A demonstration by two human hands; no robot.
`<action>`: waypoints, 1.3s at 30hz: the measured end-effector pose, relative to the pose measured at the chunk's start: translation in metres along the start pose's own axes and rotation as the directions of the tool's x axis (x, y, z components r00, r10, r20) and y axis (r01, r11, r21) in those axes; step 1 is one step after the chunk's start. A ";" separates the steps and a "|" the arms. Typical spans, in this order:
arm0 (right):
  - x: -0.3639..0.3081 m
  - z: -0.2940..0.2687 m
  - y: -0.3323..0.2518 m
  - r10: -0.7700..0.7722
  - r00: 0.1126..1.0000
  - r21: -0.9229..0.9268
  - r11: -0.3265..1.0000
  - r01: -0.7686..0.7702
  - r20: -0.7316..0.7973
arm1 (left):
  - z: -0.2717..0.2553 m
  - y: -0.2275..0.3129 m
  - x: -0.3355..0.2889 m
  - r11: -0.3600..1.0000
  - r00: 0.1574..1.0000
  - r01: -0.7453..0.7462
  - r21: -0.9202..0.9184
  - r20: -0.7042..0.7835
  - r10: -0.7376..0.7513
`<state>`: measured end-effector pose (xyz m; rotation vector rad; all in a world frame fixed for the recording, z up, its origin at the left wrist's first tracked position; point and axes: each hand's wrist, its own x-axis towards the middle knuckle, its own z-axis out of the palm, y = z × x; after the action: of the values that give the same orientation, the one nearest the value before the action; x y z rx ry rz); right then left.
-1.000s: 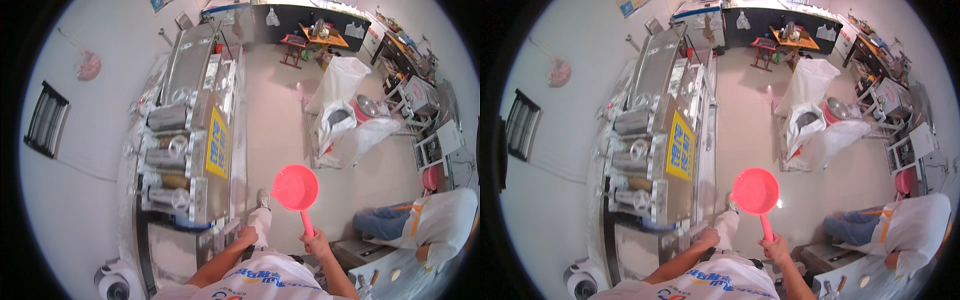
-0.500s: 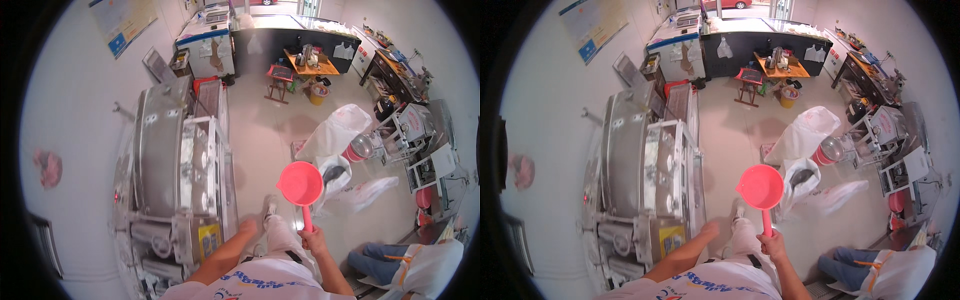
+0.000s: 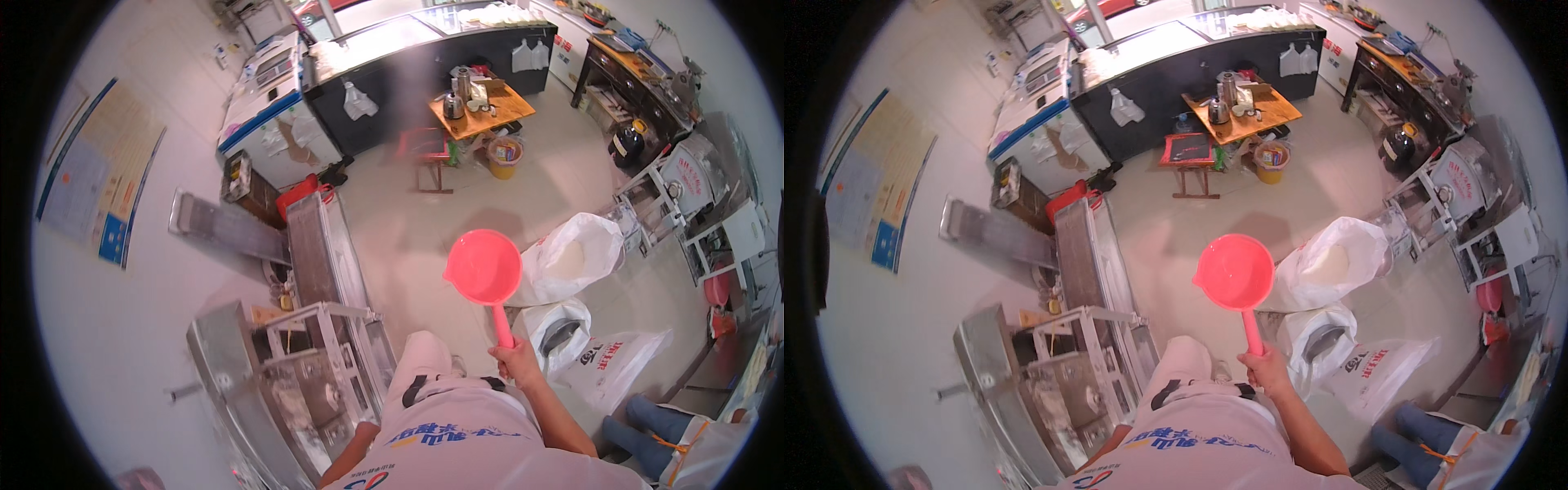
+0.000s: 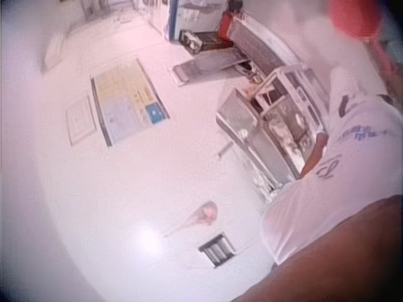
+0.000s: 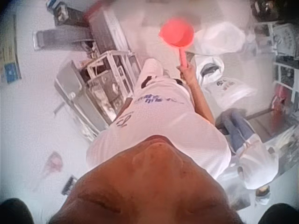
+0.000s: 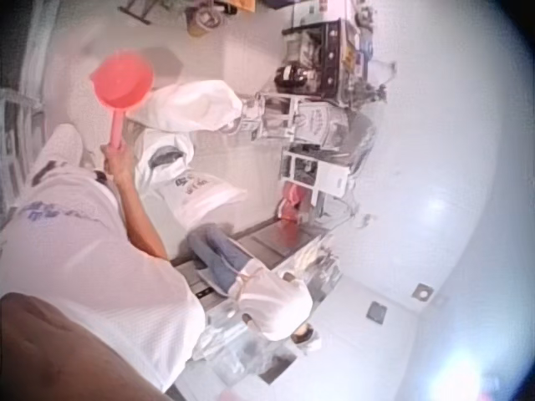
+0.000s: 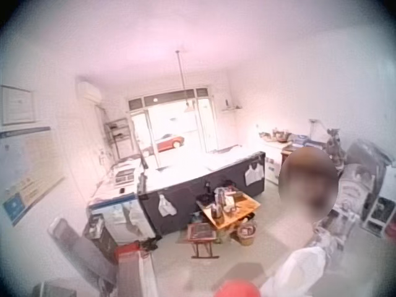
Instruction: The person boils a piece of meat in a pot, pours flour from a bag into a processing machine, and then monitors the pot while checking items in a display case.
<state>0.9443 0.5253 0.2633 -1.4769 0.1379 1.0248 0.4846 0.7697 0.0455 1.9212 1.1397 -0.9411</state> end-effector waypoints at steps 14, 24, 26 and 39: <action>0.285 -0.025 -0.295 0.058 0.958 0.315 0.948 0.035 -0.280 | -0.496 0.333 0.415 0.640 0.928 -0.253 0.725 -0.004 0.372; 0.471 -0.192 -0.464 0.071 0.887 0.272 0.960 0.063 -0.456 | -0.643 0.834 0.511 0.823 0.862 -0.506 -0.257 -0.168 0.478; 0.504 -0.238 -0.509 0.064 0.873 0.281 0.956 0.086 -0.483 | -0.622 0.875 0.525 0.895 0.929 -0.370 -0.251 -0.106 0.354; 0.696 -0.517 -0.818 0.105 0.850 0.344 0.934 0.094 -0.516 | -0.534 1.212 0.627 0.939 0.968 -0.205 0.276 0.200 0.153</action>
<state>2.1321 0.5993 0.3349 -1.3803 0.6929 0.5289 1.9270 1.0257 0.0182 2.0865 0.7384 -1.2047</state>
